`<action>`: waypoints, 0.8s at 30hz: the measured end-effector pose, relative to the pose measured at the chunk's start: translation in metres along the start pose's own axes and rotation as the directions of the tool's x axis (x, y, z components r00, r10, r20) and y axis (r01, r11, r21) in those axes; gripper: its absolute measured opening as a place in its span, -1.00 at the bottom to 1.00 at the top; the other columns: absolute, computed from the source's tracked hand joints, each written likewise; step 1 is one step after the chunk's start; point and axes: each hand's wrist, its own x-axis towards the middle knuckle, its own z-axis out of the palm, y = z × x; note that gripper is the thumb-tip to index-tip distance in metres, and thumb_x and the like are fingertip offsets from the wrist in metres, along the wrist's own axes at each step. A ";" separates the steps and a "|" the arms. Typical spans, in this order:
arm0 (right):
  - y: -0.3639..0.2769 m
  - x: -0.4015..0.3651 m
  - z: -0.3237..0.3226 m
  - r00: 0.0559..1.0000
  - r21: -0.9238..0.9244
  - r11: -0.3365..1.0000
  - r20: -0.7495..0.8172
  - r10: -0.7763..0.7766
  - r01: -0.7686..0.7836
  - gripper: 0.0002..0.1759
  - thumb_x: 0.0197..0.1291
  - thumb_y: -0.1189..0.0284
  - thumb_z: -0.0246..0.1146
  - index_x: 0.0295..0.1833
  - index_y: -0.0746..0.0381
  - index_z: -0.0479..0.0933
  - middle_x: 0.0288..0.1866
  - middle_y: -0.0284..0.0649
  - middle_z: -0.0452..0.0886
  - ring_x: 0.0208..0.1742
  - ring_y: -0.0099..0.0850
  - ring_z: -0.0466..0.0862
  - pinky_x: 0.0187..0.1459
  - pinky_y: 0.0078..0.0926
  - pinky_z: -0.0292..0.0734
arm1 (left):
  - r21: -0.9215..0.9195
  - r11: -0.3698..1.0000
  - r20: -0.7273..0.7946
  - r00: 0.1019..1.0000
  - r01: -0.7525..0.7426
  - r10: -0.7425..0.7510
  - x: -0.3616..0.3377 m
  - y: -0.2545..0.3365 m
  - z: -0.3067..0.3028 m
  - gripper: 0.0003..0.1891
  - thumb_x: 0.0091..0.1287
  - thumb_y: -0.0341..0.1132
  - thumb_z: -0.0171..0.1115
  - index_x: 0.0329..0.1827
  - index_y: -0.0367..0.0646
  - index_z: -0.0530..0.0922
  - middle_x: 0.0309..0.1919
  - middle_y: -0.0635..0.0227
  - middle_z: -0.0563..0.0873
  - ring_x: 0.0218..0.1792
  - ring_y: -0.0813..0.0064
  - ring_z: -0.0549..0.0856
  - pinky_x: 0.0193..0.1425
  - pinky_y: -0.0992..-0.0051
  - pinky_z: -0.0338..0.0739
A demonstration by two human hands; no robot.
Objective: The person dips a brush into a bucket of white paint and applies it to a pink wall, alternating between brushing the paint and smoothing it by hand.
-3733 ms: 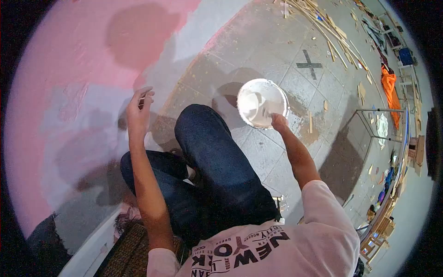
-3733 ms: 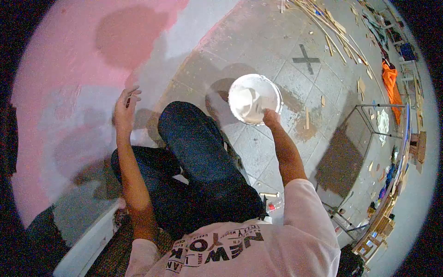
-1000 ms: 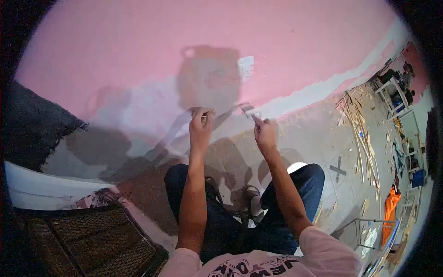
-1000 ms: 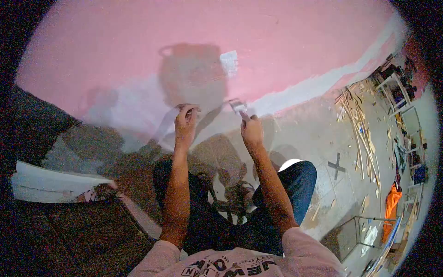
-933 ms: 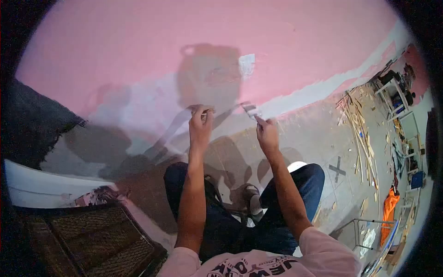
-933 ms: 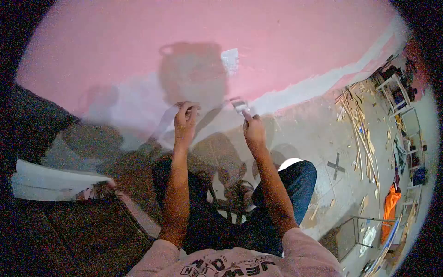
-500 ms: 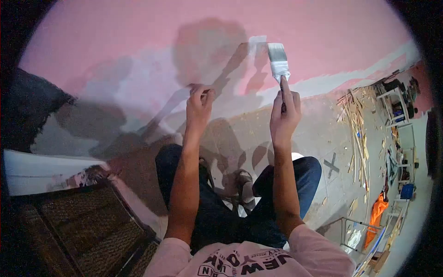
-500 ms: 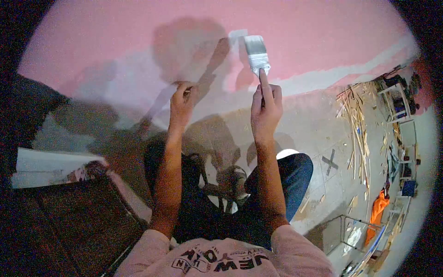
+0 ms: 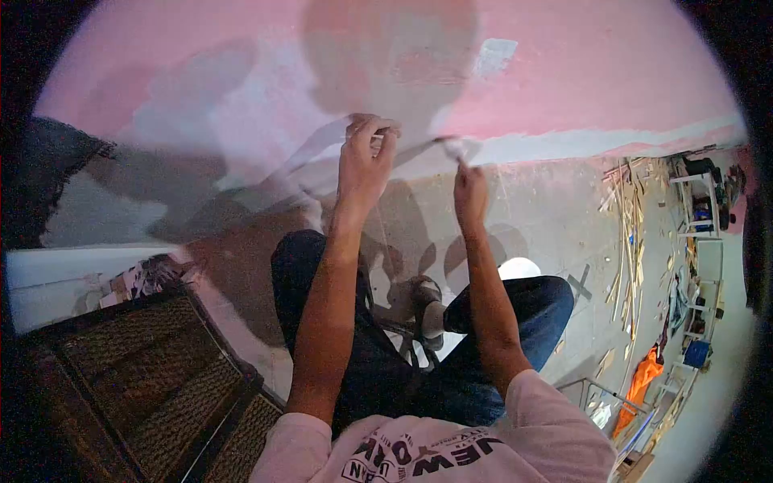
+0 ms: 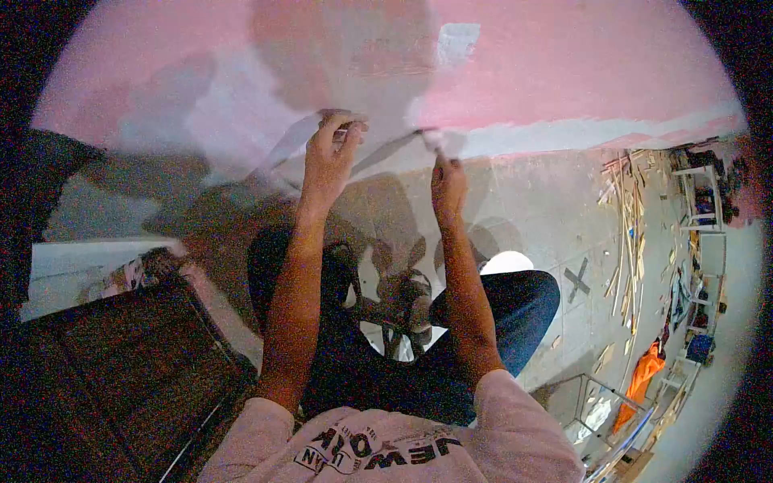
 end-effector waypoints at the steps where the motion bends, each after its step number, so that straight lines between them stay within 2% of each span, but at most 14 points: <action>1: -0.021 0.010 -0.018 0.999 0.033 0.999 -0.049 0.001 0.001 -0.61 0.46 0.51 0.24 0.34 0.11 0.66 -0.29 0.01 0.59 -0.28 -0.09 0.62 -0.19 -0.19 0.54 | 0.017 1.000 0.003 1.000 0.000 0.000 0.002 0.000 0.000 -0.86 0.48 -0.44 0.20 -0.03 -0.26 0.68 -0.11 0.15 0.77 -0.05 0.23 0.79 0.06 0.27 0.67; 4: -0.040 0.004 -0.045 0.984 0.116 0.993 -0.176 0.009 0.012 -0.62 0.46 0.51 0.24 0.33 0.11 0.68 -0.32 -0.03 0.56 -0.31 -0.16 0.61 -0.18 -0.22 0.54 | 0.058 0.998 0.018 1.000 -0.006 0.005 0.000 -0.002 0.001 -0.86 0.48 -0.42 0.20 -0.03 -0.25 0.68 -0.10 0.13 0.77 -0.05 0.18 0.78 0.08 0.25 0.65; 7: -0.023 -0.031 -0.047 0.987 0.121 0.991 -0.146 0.070 -0.052 -0.62 0.44 0.54 0.25 0.30 0.11 0.70 -0.34 -0.05 0.54 -0.36 -0.20 0.57 -0.22 -0.24 0.53 | 0.088 0.995 0.012 0.999 -0.043 0.042 0.005 -0.005 0.000 -0.86 0.48 -0.40 0.21 -0.05 -0.25 0.68 -0.11 0.10 0.77 -0.06 0.15 0.77 0.09 0.26 0.63; 8: -0.007 -0.030 -0.035 0.994 0.057 0.996 -0.089 0.067 -0.062 -0.61 0.42 0.58 0.26 0.29 0.10 0.71 -0.35 -0.05 0.54 -0.39 -0.22 0.54 -0.26 -0.30 0.52 | 0.084 0.996 0.009 0.999 -0.039 0.038 0.005 -0.001 0.002 -0.86 0.49 -0.39 0.21 -0.05 -0.26 0.68 -0.11 0.09 0.77 -0.06 0.15 0.76 0.09 0.26 0.63; 11: -0.030 0.011 -0.048 0.994 0.070 0.996 -0.101 -0.041 0.048 -0.60 0.40 0.62 0.26 0.29 0.13 0.70 -0.34 -0.04 0.56 -0.38 -0.22 0.56 -0.26 -0.36 0.53 | 0.078 0.994 -0.013 0.996 -0.082 0.083 0.004 0.004 0.009 -0.85 0.48 -0.39 0.22 -0.06 -0.26 0.68 -0.12 0.09 0.77 -0.09 0.13 0.77 0.09 0.26 0.62; 12: -0.041 0.026 -0.059 0.975 -0.038 0.989 -0.169 -0.144 0.139 -0.59 0.42 0.61 0.24 0.34 0.19 0.67 -0.32 -0.08 0.59 -0.36 -0.31 0.55 -0.25 -0.42 0.51 | 0.080 0.992 -0.030 0.995 -0.096 0.099 0.002 0.004 0.010 -0.85 0.48 -0.38 0.22 -0.07 -0.27 0.68 -0.13 0.09 0.77 -0.10 0.12 0.77 0.09 0.26 0.62; 15: -0.090 0.040 -0.104 0.911 0.191 0.956 -0.391 -0.133 0.221 -0.58 0.44 0.62 0.22 0.37 0.26 0.63 -0.31 -0.14 0.58 -0.34 -0.41 0.52 -0.26 -0.45 0.46 | 0.064 0.995 -0.001 0.997 -0.072 0.072 0.002 0.000 0.008 -0.84 0.49 -0.38 0.22 -0.05 -0.28 0.68 -0.14 0.09 0.77 -0.09 0.10 0.77 0.10 0.23 0.62; 18: -0.109 0.034 -0.139 0.824 0.080 0.956 -0.530 -0.200 0.284 -0.57 0.45 0.64 0.20 0.39 0.28 0.61 -0.31 -0.19 0.56 -0.31 -0.48 0.49 -0.26 -0.48 0.44 | 0.030 0.997 -0.044 0.997 -0.066 0.067 0.002 0.006 0.007 -0.85 0.48 -0.39 0.22 -0.06 -0.29 0.68 -0.19 0.09 0.77 -0.08 0.15 0.77 0.07 0.23 0.64; 22: -0.109 0.040 -0.129 0.836 0.074 0.943 -0.489 -0.248 0.323 -0.54 0.47 0.65 0.14 0.42 0.26 0.59 -0.30 -0.16 0.54 -0.33 -0.41 0.50 -0.25 -0.44 0.47 | 0.025 0.998 -0.006 0.998 -0.060 0.060 0.000 0.006 0.005 -0.86 0.47 -0.41 0.23 -0.06 -0.29 0.69 -0.19 0.08 0.77 -0.09 0.20 0.78 0.03 0.26 0.68; 23: -0.087 0.041 -0.104 0.886 0.059 0.952 -0.387 -0.255 0.300 -0.53 0.47 0.63 0.15 0.44 0.23 0.57 -0.30 -0.12 0.54 -0.32 -0.36 0.53 -0.23 -0.39 0.48 | 0.061 0.994 -0.015 0.996 -0.086 0.087 0.001 -0.003 0.004 -0.86 0.47 -0.41 0.23 -0.06 -0.28 0.69 -0.19 0.08 0.77 -0.09 0.21 0.78 0.02 0.27 0.68; 24: -0.076 0.035 -0.082 0.975 0.094 0.985 -0.179 -0.128 0.146 -0.52 0.47 0.60 0.16 0.45 0.20 0.56 -0.28 -0.06 0.55 -0.28 -0.32 0.56 -0.22 -0.34 0.50 | 0.099 0.989 -0.024 0.993 -0.113 0.116 0.002 -0.007 0.003 -0.86 0.47 -0.41 0.23 -0.06 -0.28 0.69 -0.19 0.08 0.77 -0.09 0.22 0.79 0.02 0.28 0.69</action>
